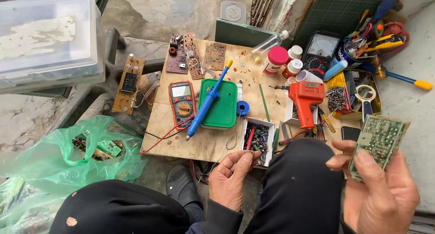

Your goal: Inspecting and soldering components on a printed circuit board at a repair station.

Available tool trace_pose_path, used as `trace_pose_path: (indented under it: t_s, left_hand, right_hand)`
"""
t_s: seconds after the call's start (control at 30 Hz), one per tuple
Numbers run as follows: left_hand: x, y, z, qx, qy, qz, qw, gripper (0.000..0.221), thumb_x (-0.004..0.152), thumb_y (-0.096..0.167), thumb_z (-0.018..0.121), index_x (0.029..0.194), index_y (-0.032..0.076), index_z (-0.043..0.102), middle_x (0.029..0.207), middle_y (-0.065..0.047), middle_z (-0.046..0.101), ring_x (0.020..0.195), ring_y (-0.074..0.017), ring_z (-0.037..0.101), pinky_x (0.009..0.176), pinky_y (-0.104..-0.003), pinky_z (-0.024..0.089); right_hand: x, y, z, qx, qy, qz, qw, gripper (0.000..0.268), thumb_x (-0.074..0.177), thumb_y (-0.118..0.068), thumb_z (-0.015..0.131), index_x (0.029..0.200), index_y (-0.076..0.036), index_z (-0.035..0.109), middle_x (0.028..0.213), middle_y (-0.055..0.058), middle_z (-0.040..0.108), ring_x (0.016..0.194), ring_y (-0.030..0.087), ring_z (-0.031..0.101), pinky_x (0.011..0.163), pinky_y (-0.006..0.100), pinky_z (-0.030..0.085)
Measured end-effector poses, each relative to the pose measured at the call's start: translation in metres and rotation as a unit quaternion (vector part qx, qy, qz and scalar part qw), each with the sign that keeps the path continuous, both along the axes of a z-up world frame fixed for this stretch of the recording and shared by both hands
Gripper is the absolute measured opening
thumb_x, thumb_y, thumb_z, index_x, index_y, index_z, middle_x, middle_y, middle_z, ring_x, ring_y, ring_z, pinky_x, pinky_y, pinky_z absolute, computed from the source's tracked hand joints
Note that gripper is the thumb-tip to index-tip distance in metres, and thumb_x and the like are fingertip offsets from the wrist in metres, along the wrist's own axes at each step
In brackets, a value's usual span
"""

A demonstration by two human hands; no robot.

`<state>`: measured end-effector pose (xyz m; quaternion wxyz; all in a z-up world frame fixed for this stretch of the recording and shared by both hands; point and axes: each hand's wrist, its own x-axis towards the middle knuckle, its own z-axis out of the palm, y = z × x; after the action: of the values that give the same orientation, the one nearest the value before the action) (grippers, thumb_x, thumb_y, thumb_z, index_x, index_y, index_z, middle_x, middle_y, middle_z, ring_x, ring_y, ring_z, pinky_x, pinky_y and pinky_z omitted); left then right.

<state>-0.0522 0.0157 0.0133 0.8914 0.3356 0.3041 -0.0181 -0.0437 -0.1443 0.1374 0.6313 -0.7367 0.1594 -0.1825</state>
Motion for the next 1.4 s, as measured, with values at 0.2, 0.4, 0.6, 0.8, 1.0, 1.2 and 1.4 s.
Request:
trace_pose_path:
  t_s: [0.2, 0.4, 0.6, 0.8, 1.0, 1.2, 1.4]
  left_hand:
    - [-0.005, 0.002, -0.006, 0.038, -0.026, -0.031, 0.998, 0.027, 0.096, 0.015, 0.079, 0.111, -0.007, 0.081, 0.109, -0.027, 0.091, 0.101, -0.0301, 0.087, 0.096, -0.037, 0.07]
    - [-0.016, 0.013, 0.011, 0.438, -0.169, 0.005, 0.883, 0.015, 0.097, 0.023, 0.081, 0.107, 0.016, 0.088, 0.106, 0.001, 0.092, 0.095, -0.0083, 0.087, 0.09, -0.026, 0.069]
    - [-0.001, 0.012, 0.004, 0.647, -0.3, 0.076, 0.697, 0.012, 0.094, 0.004, 0.082, 0.103, 0.012, 0.079, 0.106, -0.005, 0.087, 0.096, -0.0196, 0.085, 0.088, -0.031, 0.068]
    - [0.017, 0.01, -0.015, 0.732, -0.323, 0.059, 0.598, 0.007, 0.103, 0.013, 0.079, 0.108, 0.008, 0.079, 0.113, -0.005, 0.085, 0.093, -0.0258, 0.08, 0.086, -0.038, 0.065]
    - [0.036, 0.001, -0.026, 0.735, -0.299, 0.036, 0.607, 0.003, 0.101, 0.011, 0.08, 0.103, 0.011, 0.078, 0.108, -0.004, 0.086, 0.093, -0.0249, 0.082, 0.086, -0.038, 0.064]
    - [0.039, 0.005, -0.036, 0.46, -0.123, -0.125, 0.87, 0.021, 0.097, 0.026, 0.081, 0.115, 0.019, 0.088, 0.104, 0.004, 0.09, 0.094, -0.0099, 0.088, 0.09, -0.028, 0.072]
    - [0.045, 0.004, -0.05, 0.403, -0.095, -0.12, 0.902, 0.022, 0.095, 0.025, 0.082, 0.113, 0.014, 0.089, 0.105, 0.0, 0.092, 0.098, -0.0106, 0.089, 0.089, -0.026, 0.073]
  right_hand:
    - [0.012, 0.002, -0.019, 0.25, 0.027, 0.124, 0.96, 0.05, 0.101, -0.005, 0.06, 0.151, 0.002, 0.059, 0.113, 0.018, 0.067, 0.095, 0.031, 0.064, 0.094, 0.039, 0.055]
    - [0.018, 0.029, -0.068, 0.233, 0.197, 0.196, 0.932, 0.027, 0.097, -0.002, 0.072, 0.122, 0.004, 0.064, 0.102, 0.022, 0.072, 0.077, 0.031, 0.064, 0.063, 0.043, 0.047]
    - [0.021, 0.033, -0.082, 0.231, 0.17, 0.236, 0.929, 0.017, 0.102, -0.008, 0.073, 0.106, 0.008, 0.069, 0.082, 0.019, 0.064, 0.073, 0.028, 0.06, 0.059, 0.041, 0.043]
    - [0.036, 0.025, -0.109, 0.221, 0.15, 0.225, 0.937, 0.011, 0.099, -0.002, 0.076, 0.104, 0.002, 0.066, 0.084, 0.015, 0.067, 0.076, 0.024, 0.063, 0.063, 0.037, 0.048]
    - [0.054, 0.02, -0.132, 0.188, 0.138, 0.205, 0.951, 0.015, 0.099, 0.0, 0.075, 0.112, 0.004, 0.069, 0.09, 0.015, 0.069, 0.072, 0.021, 0.061, 0.065, 0.033, 0.051]
    - [0.068, 0.023, -0.139, 0.249, 0.171, 0.163, 0.939, 0.015, 0.096, 0.003, 0.076, 0.11, 0.005, 0.068, 0.076, 0.019, 0.069, 0.067, 0.025, 0.062, 0.06, 0.035, 0.048]
    - [0.075, 0.023, -0.153, 0.249, 0.18, 0.155, 0.939, 0.015, 0.095, 0.004, 0.077, 0.108, 0.006, 0.069, 0.073, 0.021, 0.069, 0.063, 0.025, 0.063, 0.053, 0.034, 0.047]
